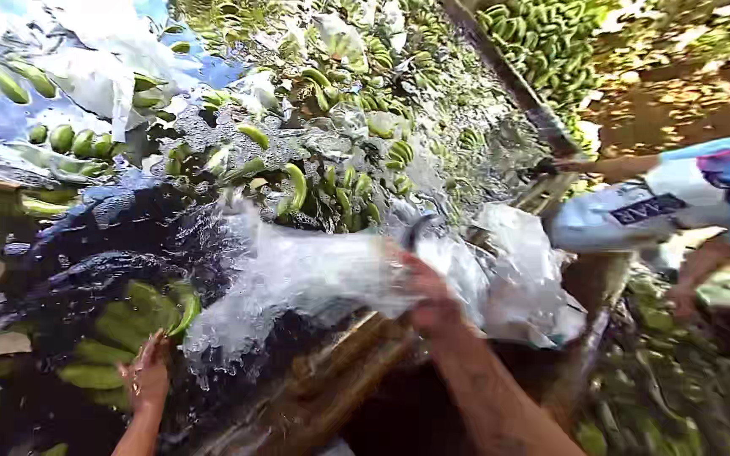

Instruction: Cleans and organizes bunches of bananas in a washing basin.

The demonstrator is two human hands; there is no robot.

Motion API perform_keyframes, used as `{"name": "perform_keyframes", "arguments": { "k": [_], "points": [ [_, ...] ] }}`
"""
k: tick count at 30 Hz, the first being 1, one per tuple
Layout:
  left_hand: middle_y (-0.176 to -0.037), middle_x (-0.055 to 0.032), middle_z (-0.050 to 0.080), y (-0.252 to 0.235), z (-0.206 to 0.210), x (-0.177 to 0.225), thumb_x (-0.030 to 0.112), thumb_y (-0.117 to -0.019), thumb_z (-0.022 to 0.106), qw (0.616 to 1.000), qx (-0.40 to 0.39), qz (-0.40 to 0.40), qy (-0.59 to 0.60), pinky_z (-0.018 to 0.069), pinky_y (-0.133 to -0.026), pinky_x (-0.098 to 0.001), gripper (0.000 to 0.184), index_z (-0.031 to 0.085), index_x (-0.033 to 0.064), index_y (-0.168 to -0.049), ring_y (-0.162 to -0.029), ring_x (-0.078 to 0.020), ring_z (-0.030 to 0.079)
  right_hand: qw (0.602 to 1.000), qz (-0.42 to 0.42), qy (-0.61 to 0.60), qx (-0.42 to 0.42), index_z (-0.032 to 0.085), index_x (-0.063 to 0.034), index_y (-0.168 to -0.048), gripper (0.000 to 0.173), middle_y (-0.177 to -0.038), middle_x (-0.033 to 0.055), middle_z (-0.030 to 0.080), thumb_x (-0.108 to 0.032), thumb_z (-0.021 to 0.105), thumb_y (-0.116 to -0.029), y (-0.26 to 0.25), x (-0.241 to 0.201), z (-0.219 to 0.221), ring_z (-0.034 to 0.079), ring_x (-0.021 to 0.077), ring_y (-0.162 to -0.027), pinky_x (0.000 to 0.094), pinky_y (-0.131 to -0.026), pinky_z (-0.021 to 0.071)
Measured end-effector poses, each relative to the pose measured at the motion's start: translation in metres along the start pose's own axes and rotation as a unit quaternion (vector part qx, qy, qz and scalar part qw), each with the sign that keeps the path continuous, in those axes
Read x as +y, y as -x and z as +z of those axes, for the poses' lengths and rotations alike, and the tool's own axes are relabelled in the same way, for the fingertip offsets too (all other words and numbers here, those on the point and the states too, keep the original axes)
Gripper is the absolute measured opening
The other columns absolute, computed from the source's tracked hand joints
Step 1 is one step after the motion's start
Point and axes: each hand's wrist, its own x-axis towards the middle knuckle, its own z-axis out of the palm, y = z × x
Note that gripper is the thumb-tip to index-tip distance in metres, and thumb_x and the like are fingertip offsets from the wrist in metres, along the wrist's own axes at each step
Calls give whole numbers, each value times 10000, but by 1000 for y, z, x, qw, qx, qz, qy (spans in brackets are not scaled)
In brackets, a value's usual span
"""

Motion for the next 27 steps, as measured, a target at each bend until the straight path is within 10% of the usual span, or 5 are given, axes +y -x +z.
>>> {"name": "perform_keyframes", "arguments": {
  "k": [5, 8, 11, 23, 27],
  "points": [
    [-1618, -342, 232, 27, -16, 3, 578, -819, 709, 985, 164, -2, -55, 38, -1111, -827, 934, 412, 69, -1543, -1504, -590, 87, 976, -123, 49, 172, 614, -153, -1091, 405, -852, -92, 725, -239, 220, -1124, 59, -78, -168, 688, -14, -755, 178, -685, 597],
    [-1664, -253, 152, 33, -13, 18, 241, -937, 733, 902, 255, -234, 259, 255, -1244, -409, 963, 94, 1, -1617, -1547, -321, 198, 897, -13, 332, 292, 591, -177, -1174, 188, -830, -101, 665, -282, 473, -1072, 84, -76, -306, 624, -16, -679, 194, -613, 555],
    [-1484, -56, 490, 24, 0, 18, 497, -1049, 473, 745, 199, -378, 512, 490, -1033, -494, 571, 374, 207, -1531, -1312, -197, 520, 749, 124, 545, 355, 467, 57, -1470, 660, -1383, 321, 552, -266, 731, -958, 69, -38, -387, 569, 421, -1253, 620, -1062, 435],
    [-1383, -80, 577, -38, -9, 10, 451, -1098, 354, 843, 65, -338, 413, 560, -974, -429, 547, 321, 150, -1554, -1191, -169, 618, 690, 131, 710, 52, 209, -168, -1647, 1150, -1427, 424, 471, -476, 889, -772, -329, 123, -227, 495, 643, -1261, 807, -983, 396],
    [-1148, -4, 685, -43, 2, 35, 531, -1088, 232, 785, 108, -363, 490, 606, -842, -399, 528, 470, 167, -1387, -1021, -123, 684, 772, 88, 622, 98, 490, 111, -1403, 537, -1263, 373, 603, -169, 676, -985, -288, 160, -159, 629, 454, -1167, 575, -994, 515]
  ]
}}
